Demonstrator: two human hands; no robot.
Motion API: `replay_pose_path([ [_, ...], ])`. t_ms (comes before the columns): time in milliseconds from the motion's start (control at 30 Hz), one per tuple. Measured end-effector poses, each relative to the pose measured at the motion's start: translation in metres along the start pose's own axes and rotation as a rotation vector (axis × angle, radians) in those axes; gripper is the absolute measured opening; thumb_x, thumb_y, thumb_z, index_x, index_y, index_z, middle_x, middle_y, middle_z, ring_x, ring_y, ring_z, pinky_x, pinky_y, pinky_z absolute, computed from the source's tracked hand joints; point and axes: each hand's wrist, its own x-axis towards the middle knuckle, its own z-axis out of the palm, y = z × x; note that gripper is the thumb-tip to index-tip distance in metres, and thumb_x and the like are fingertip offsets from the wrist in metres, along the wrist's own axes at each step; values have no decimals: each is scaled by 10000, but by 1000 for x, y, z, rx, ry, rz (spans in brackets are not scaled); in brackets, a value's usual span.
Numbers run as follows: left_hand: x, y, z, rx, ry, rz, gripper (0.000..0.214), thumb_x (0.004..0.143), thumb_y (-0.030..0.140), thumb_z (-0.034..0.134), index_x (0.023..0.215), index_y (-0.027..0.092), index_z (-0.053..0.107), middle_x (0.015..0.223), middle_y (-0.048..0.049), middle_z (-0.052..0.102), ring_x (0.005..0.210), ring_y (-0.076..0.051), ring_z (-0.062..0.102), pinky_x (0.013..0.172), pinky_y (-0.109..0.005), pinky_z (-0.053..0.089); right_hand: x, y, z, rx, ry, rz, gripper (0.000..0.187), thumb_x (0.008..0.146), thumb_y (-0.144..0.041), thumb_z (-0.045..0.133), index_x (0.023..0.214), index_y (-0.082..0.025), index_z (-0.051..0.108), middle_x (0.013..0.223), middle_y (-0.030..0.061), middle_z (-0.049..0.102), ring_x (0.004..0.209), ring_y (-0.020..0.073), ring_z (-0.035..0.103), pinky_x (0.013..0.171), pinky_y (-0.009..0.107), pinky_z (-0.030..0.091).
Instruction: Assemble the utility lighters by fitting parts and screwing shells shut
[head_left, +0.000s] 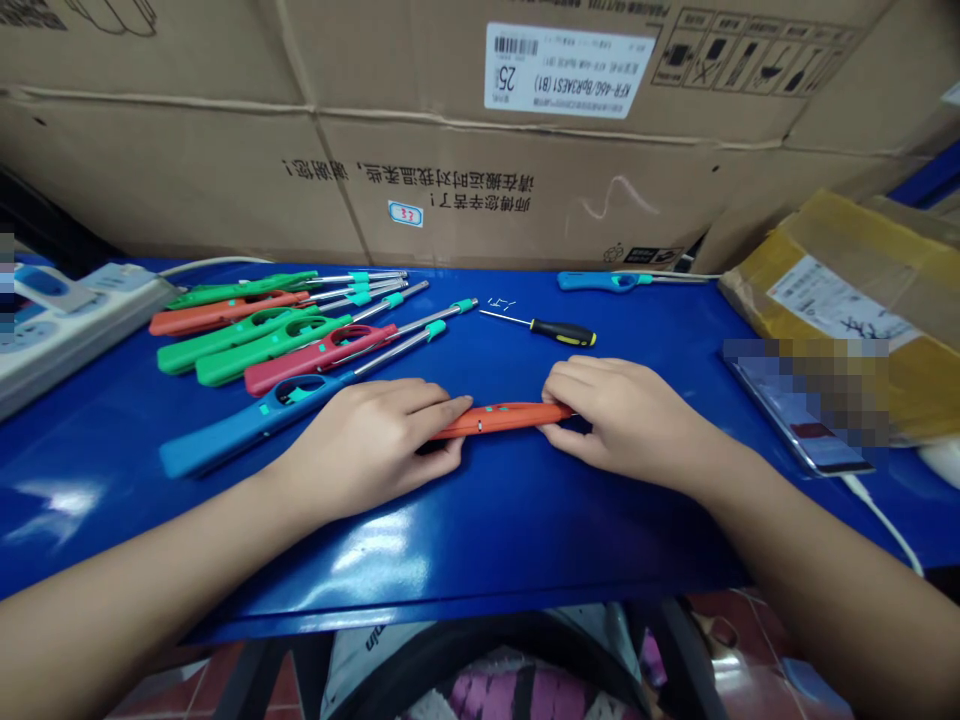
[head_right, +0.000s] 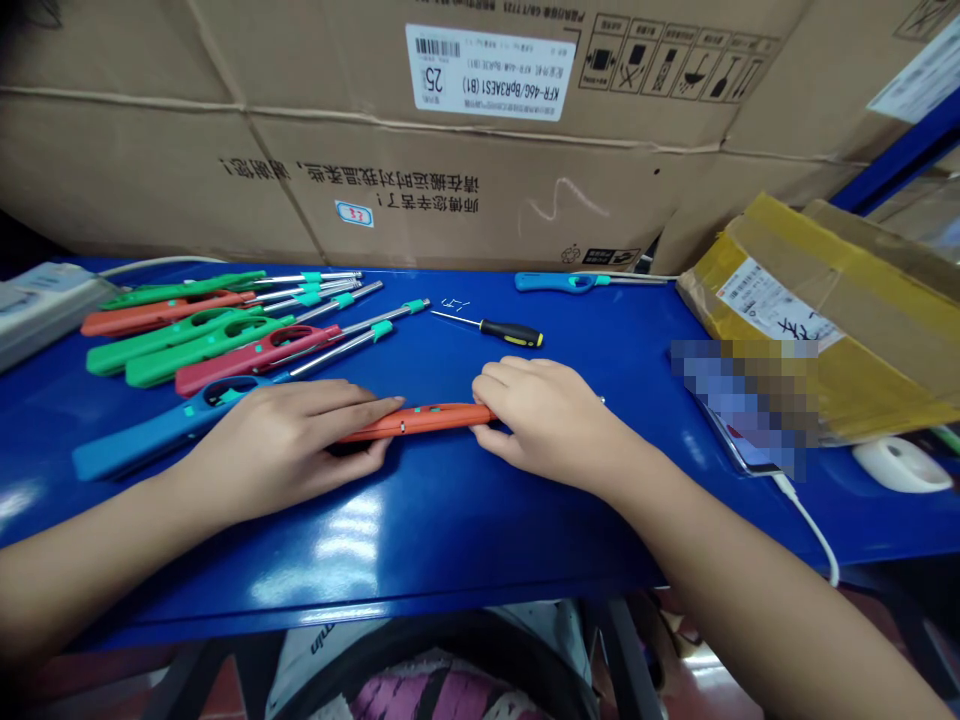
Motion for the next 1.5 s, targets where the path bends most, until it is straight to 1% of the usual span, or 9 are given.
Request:
replay_pose_path([
  [333,1,1,7,-324,-14,-70,252,1005,275,566,1158,137,712,955,-77,729,820,-178,688,756,-292,561,7,-8,15,262,224,-142,214,1029,-333,516,1091,-190,663,1099,65,729,1007,211,617,876,353,432],
  [567,0,7,12,-380,15,-71,248,1002,264,568,1121,117,729,818,-65,694,698,-158,631,644,-280,508,10,-16,26,273,286,-165,195,1023,-241,496,973,-148,661,936,74,717,852,204,607,784,363,391],
  [833,3,-2,6,-412,38,-101,238,998,273,576,1089,128,741,853,-75,718,697,-151,656,665,-266,528,10,5,18,349,268,-143,147,1005,-277,575,1096,-202,663,1074,69,718,1020,209,628,926,372,415],
  [1033,4,-5,2,-459,42,-138,231,981,291,599,1075,148,753,894,-78,747,728,-157,680,698,-267,551,9,13,16,279,222,-92,157,1010,-264,527,1012,-162,647,971,100,690,919,237,615,828,378,462],
  [1100,7,-3,2,-552,44,-231,226,956,310,635,1061,158,765,875,-65,753,705,-151,670,673,-260,547,9,11,16,237,234,-80,174,1018,-249,498,1025,-154,644,992,112,702,927,249,627,828,395,468],
  [1200,13,0,1,-854,35,-507,271,948,389,631,966,152,763,743,-34,737,538,-112,598,514,-224,503,10,5,12,192,243,-47,234,1032,-265,473,1163,-153,632,1120,133,726,1035,274,654,891,433,483],
  [1333,23,5,-1,-1264,-32,-786,431,987,428,540,716,130,693,541,-27,635,390,-76,465,371,-193,393,17,-8,0,64,247,-199,477,1006,-430,539,1355,-106,561,1305,193,672,1154,318,630,966,487,490],
  [1433,29,7,-6,-1379,-44,-864,380,985,394,543,793,121,724,622,-63,692,402,-77,488,372,-195,406,25,-13,-9,-12,308,-284,365,1052,-332,443,1207,-80,657,1173,191,730,1015,285,677,878,447,511],
  [1500,31,7,-9,-1340,-7,-815,391,994,424,534,888,115,748,729,-87,741,461,-98,567,435,-218,488,29,-12,-15,-10,344,-295,338,1060,-278,415,1122,-82,684,1107,184,745,975,271,682,839,423,503],
])
